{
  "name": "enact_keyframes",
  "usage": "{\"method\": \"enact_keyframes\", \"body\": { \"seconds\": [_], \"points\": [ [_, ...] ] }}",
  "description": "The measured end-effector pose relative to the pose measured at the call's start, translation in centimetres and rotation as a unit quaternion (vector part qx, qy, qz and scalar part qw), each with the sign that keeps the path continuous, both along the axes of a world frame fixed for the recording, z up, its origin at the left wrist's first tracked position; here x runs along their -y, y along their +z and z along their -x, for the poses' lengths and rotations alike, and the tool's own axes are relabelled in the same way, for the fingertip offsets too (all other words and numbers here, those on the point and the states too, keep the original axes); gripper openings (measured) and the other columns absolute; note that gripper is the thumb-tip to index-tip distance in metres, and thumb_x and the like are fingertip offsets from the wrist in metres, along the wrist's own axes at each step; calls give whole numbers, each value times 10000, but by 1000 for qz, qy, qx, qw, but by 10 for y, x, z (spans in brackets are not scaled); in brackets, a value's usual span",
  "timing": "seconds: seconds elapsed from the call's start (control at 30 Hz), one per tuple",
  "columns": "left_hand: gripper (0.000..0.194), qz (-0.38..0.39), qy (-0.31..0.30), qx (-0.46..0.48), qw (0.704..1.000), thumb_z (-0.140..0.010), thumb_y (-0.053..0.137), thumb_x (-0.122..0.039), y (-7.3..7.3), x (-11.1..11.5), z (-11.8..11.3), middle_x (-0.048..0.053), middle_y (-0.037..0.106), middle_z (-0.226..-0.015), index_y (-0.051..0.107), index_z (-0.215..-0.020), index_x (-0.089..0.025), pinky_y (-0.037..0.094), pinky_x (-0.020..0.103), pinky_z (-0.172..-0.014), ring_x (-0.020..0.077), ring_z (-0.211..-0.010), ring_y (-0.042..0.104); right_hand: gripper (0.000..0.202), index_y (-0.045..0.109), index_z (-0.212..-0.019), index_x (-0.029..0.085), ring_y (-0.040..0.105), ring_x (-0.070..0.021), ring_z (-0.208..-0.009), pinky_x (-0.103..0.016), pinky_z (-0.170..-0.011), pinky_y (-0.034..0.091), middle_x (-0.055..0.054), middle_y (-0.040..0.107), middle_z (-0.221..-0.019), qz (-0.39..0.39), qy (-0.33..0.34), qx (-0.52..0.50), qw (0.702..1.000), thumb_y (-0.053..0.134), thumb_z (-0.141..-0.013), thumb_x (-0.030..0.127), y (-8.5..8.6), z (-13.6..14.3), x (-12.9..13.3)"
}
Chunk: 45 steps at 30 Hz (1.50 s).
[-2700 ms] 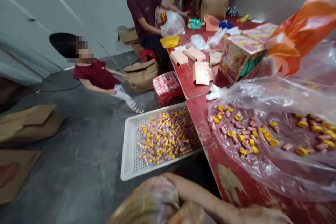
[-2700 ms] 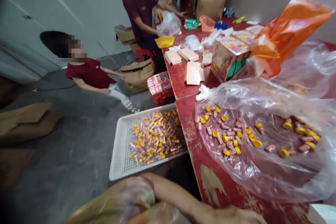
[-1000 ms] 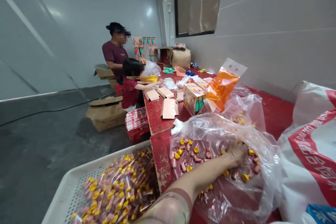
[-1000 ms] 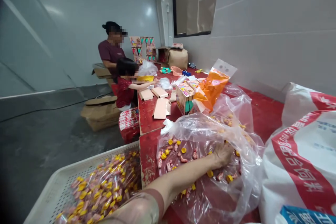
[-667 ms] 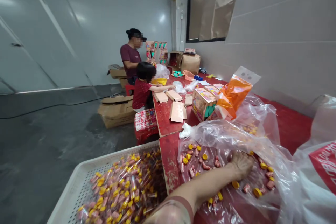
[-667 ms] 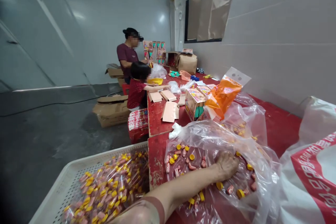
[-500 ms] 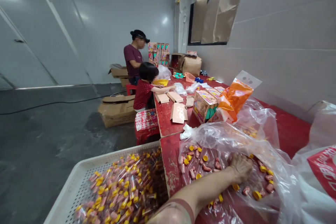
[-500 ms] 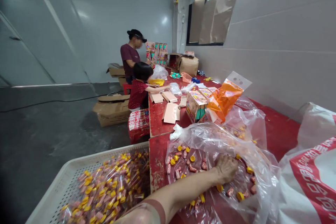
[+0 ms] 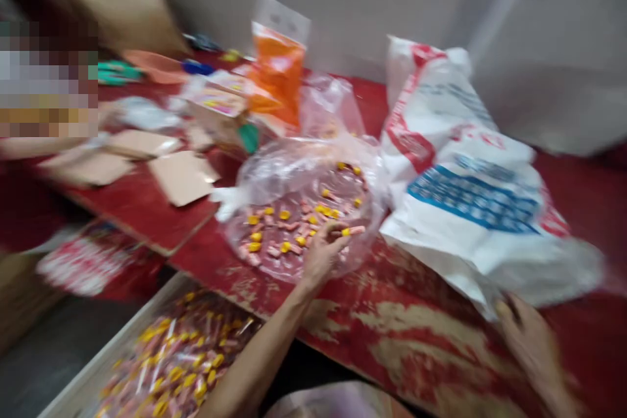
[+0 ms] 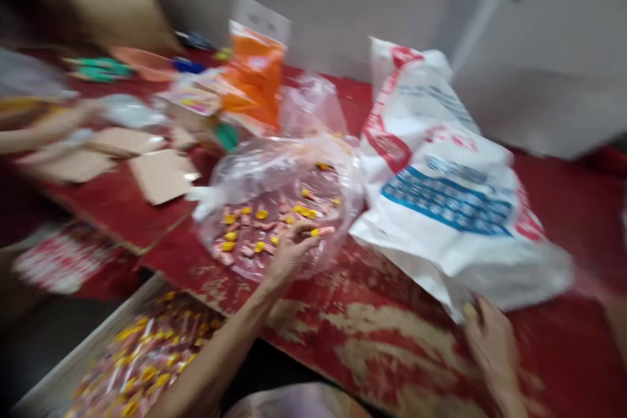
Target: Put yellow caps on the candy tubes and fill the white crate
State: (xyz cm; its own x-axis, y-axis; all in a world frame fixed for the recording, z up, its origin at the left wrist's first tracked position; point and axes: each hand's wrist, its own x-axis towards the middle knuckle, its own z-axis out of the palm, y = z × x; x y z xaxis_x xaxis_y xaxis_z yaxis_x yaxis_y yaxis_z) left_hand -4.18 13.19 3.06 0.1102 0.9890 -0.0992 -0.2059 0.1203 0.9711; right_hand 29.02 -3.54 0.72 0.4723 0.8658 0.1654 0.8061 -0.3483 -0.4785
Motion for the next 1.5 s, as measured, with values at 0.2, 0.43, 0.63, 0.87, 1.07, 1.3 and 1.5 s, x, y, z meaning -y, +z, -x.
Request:
{"method": "enact_keyframes", "body": {
  "seconds": [0.2, 0.43, 0.63, 0.87, 1.07, 1.3, 1.5],
  "points": [
    [296, 97, -198, 66, 973, -691, 721, -271, -1, 67, -33, 0, 626, -832, 597, -945, -183, 428, 207, -653, 118, -736, 576, 378, 618, -1120, 197, 574, -198, -937, -312, -787, 477, -76, 608, -1052, 1, 85, -217, 972, 532, -844, 441, 21, 58, 37],
    [178, 8, -228, -6, 974, -711, 695, -251, -7, 98, -52, 18, 613, -802, 642, -851, -155, 450, 239, -705, 130, -742, 569, 335, 531, -1247, 228, 537, -182, -938, -314, -790, 467, -77, 544, -1014, 5, 299, -176, 938, 463, -926, 294, 32, 99, 16],
    [286, -74, -199, -94, 973, -847, 494, -200, -11, 115, -47, 65, 638, -964, 675, -1067, -175, 454, 293, -844, 161, -897, 584, 257, 524, -1158, 183, 558, -172, -822, -296, -715, 466, -79, 544, -934, -25, 298, -93, 950, 390, -953, 260, 26, 121, 7],
    [470, -46, -232, -122, 964, -704, 433, -21, -34, 131, -57, 63, 621, -1000, 626, -1109, -164, 473, 325, -897, 173, -955, 580, 176, 511, -885, 164, 547, -152, -628, -261, -552, 362, -41, 563, -751, 38, 323, 66, 943, 370, -944, 251, 15, 126, 5],
    [599, -158, -202, -177, 950, -729, 428, -16, -39, 121, -47, 121, 522, -1243, 474, -1305, -173, 450, 373, -965, 206, -1129, 526, 140, 511, -894, 170, 584, -164, -619, -259, -497, 235, -57, 594, -803, 274, 326, 222, 877, 418, -918, 272, 29, 106, -10],
    [378, -115, -91, -185, 972, -828, 419, -88, -44, 104, -22, 38, 616, -882, 583, -1156, -183, 482, 271, -789, 138, -822, 593, 124, 484, -968, 158, 621, -227, -726, -279, -549, 294, -102, 614, -875, 417, 347, 227, 809, 391, -920, 224, 31, 109, -35],
    [341, -49, -91, -131, 986, -852, 418, -135, -52, 100, -22, -11, 569, -744, 582, -1143, -203, 459, 227, -650, 99, -637, 541, 128, 510, -983, 143, 627, -272, -738, -301, -570, 339, -129, 628, -847, 447, 354, 209, 794, 426, -904, 197, 35, 120, -47]
  ]
}}
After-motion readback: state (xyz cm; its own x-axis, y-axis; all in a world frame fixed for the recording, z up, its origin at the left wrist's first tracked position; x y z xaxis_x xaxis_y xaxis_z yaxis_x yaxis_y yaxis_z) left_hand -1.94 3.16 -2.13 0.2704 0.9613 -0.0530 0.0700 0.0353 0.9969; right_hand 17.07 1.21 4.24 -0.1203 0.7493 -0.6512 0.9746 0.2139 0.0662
